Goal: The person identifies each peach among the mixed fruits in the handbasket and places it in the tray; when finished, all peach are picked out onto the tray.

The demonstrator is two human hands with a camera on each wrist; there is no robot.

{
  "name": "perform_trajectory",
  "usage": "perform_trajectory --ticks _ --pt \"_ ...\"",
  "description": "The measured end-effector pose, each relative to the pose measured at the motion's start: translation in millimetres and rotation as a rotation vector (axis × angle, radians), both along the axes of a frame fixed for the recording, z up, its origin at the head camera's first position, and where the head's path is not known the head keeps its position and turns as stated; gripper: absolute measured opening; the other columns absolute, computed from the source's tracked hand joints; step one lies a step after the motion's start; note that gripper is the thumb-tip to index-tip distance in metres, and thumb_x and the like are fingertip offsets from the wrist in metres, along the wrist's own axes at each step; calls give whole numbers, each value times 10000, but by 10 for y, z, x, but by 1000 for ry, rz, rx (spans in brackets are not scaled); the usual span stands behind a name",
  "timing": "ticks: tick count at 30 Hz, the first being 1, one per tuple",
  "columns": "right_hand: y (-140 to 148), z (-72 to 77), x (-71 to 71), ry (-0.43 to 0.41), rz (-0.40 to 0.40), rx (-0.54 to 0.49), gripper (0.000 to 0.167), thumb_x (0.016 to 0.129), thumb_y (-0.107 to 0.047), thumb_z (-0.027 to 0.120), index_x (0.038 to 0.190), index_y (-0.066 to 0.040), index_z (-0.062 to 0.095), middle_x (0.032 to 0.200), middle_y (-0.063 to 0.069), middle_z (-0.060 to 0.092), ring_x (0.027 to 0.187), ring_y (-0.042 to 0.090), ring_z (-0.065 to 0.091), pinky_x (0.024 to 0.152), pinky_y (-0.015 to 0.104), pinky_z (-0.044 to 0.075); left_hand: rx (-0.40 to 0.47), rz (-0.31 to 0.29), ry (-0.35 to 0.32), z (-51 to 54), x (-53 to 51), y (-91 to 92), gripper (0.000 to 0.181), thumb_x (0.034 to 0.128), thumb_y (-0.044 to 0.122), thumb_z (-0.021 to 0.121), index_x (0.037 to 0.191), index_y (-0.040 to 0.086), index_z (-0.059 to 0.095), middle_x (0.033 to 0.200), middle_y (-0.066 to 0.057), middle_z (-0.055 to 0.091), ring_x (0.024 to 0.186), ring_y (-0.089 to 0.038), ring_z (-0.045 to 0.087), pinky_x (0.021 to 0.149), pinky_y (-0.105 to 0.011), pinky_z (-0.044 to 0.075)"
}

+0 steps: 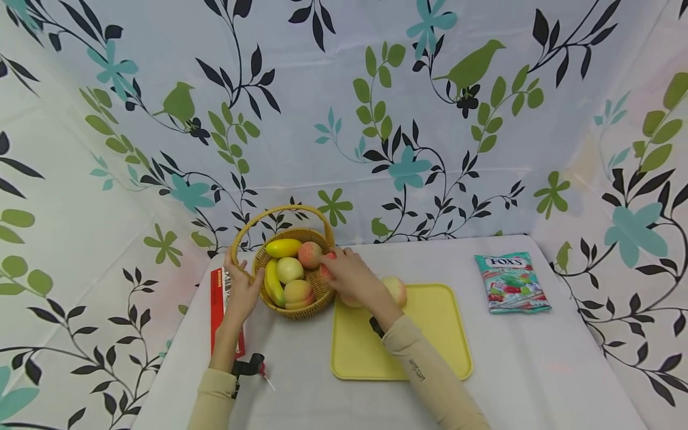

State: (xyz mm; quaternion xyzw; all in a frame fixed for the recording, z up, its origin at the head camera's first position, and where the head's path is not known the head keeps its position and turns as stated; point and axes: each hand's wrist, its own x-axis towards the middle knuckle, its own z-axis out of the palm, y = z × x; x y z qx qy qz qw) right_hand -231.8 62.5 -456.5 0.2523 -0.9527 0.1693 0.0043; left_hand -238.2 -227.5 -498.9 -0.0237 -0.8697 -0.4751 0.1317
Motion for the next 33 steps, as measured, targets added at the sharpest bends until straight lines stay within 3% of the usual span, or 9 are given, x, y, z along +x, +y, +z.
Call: perform_trajectory --ticks 5,11,17,20,25,33 --pt "194 0 88 -59 -65 -119 374 997 -299 665 1366 -268 610 1488 140 501 1279 378 515 1006 561 555 4 -3 -21 -27 -2 5 925 1047 190 546 1610 287 -181 1721 -146 -116 1548 -477 236 1293 -547 277" --pt "490 30 225 -90 -127 -207 463 966 -297 703 1413 -251 594 1541 134 456 1370 369 463 1026 616 538 10 -6 -11 -32 -19 17 919 1047 195 546 1607 316 -173 1724 -129 -114 1552 -463 240 1294 -535 286" --pt "798 55 366 -13 -163 -208 472 935 -297 741 1385 -223 619 1492 156 507 1304 387 520 949 603 578 4 -24 29 -36 -47 14 932 1040 161 552 1613 254 -177 1720 -150 -115 1544 -481 237 1291 -569 266" --pt "970 15 451 23 -183 -210 463 925 -275 752 1366 -200 631 1465 179 528 1272 412 541 924 608 586 8 -27 17 -42 -40 5 932 1043 169 548 1610 273 -184 1719 -147 -122 1544 -485 232 1281 -578 284" --pt "1288 -103 598 7 -250 -217 489 921 -274 760 1384 -201 617 1477 186 508 1284 422 525 949 644 569 -4 -18 -13 -28 -12 -17 926 1051 197 540 1598 325 -195 1722 -116 -135 1541 -491 239 1249 -586 342" --pt "1728 -273 737 17 -327 -186 504 917 -262 766 1388 -177 607 1438 201 513 1250 442 525 942 654 569 5 -26 9 -9 -19 -20 922 1048 162 542 1601 288 -184 1715 -152 -122 1544 -488 229 1274 -581 296"
